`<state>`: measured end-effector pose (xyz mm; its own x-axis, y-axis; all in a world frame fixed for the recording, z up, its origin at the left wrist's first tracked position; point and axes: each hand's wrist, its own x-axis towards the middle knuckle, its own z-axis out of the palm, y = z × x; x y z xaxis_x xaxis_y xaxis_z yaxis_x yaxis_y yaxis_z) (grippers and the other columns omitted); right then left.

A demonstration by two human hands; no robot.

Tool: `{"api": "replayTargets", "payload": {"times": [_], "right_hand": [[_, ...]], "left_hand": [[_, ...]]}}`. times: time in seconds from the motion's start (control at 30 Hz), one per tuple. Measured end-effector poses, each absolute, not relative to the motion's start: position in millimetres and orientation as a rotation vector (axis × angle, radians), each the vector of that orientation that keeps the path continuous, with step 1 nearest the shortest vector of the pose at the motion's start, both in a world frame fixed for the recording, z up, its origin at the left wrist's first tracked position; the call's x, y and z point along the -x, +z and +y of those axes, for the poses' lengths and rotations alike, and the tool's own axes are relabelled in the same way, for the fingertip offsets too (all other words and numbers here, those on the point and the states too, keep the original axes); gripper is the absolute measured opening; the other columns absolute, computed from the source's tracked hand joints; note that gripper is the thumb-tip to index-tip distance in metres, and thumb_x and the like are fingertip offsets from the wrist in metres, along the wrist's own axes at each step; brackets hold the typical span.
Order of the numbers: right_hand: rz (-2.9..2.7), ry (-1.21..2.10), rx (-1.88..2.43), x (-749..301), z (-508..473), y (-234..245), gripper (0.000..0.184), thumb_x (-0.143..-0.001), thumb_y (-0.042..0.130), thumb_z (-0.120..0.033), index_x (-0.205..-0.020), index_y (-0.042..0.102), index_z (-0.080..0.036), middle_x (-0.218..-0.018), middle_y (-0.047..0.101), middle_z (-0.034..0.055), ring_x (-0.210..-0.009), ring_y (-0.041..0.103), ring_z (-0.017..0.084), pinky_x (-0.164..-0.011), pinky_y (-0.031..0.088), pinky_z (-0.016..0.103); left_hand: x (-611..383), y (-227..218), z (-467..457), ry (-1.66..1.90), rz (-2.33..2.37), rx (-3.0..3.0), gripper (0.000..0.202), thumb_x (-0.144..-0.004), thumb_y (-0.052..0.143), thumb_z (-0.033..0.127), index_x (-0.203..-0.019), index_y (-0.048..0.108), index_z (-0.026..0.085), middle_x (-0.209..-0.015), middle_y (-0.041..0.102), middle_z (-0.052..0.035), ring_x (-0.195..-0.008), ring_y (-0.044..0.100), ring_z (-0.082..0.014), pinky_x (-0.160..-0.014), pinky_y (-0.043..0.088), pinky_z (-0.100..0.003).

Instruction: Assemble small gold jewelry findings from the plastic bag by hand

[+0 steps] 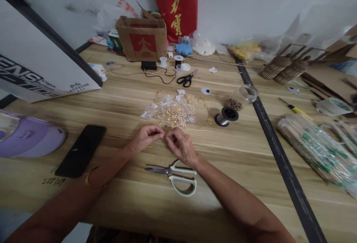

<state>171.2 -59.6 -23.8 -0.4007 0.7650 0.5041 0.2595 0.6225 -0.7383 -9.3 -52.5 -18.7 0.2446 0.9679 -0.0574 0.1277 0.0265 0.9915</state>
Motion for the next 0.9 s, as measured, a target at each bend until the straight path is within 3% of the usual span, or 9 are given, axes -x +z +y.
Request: {"api": "replayTargets", "payload": {"times": [0.9], "right_hand": [[-1.967, 0.765, 0.856, -171.6, -60.2, -24.4, 0.004, -0.089, 0.051, -0.022, -0.086, 0.053, -0.019, -0.077, 0.057, 0.0032, -0.067, 0.053, 0.013, -0.06, 0.045, 0.025]], "left_hand": [[8.9, -14.5, -54.8, 0.909, 1.135, -1.416, 0.008, -0.071, 0.064, 0.019, -0.069, 0.064, 0.011, -0.065, 0.063, -0.0013, -0.063, 0.055, -0.0109, -0.062, 0.042, -0.021]]}}
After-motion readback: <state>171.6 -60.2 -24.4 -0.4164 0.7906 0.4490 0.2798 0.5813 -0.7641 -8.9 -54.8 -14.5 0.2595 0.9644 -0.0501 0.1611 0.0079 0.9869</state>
